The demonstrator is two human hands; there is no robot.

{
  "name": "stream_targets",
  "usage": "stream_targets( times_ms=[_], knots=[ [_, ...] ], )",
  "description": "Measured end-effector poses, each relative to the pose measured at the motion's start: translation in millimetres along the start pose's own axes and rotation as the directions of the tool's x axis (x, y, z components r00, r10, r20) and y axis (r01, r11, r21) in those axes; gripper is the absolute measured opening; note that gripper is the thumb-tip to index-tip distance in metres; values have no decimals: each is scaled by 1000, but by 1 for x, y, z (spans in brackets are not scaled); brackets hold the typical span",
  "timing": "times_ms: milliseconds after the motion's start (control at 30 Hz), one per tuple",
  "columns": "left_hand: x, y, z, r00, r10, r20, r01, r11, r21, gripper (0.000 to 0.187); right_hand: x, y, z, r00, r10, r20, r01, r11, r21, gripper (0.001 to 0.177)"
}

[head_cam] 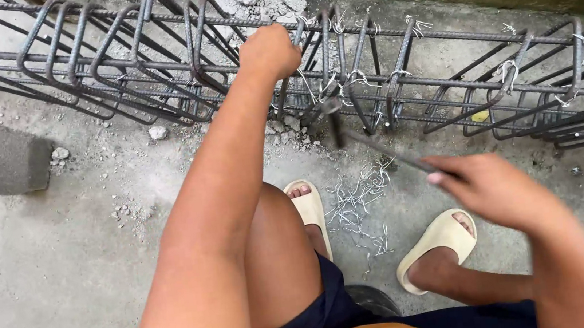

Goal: The person ties a rebar cage using a rebar tying tool and wire. They wrap wire around intersections of the rebar and twist it with the tool to secure the structure.

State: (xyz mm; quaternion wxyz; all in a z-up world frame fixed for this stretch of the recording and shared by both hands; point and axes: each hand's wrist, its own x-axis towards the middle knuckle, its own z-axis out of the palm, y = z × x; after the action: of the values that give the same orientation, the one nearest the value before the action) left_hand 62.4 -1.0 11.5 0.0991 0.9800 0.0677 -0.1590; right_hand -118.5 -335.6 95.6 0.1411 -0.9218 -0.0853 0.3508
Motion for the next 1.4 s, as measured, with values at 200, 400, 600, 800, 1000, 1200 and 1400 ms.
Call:
stream_targets(
  times_ms=[200,400,600,800,1000,1200,1400],
  knots=[
    [5,-15,1,995,97,15,-97,995,2,46,-8,-17,-21,928,-3,-372,99,966,239,46],
    [0,-55,-6,996,87,-34,-90,990,-108,37,58,-61,-6,845,-237,-480,288,957,34,35],
    [-36,-53,-59,1000,2,28,8,935,-353,36,78,-31,-42,925,-153,-348,74,971,-229,26],
    [-74,-67,-104,993,-113,40,120,944,-308,36,82,-11,-63,951,-141,-276,50,948,-313,34],
    [-106,-81,-135,961,-275,-19,240,869,-433,35,114,-20,-56,993,104,-48,-114,928,-356,37],
    [-97,-71,-137,963,-83,-254,-38,898,-439,31,119,-35,-50,977,-19,-214,-73,908,-412,44],
    [-105,-74,-133,963,-63,-264,-69,883,-464,30,95,3,-60,951,-150,-270,-102,672,-733,40]
  ],
)
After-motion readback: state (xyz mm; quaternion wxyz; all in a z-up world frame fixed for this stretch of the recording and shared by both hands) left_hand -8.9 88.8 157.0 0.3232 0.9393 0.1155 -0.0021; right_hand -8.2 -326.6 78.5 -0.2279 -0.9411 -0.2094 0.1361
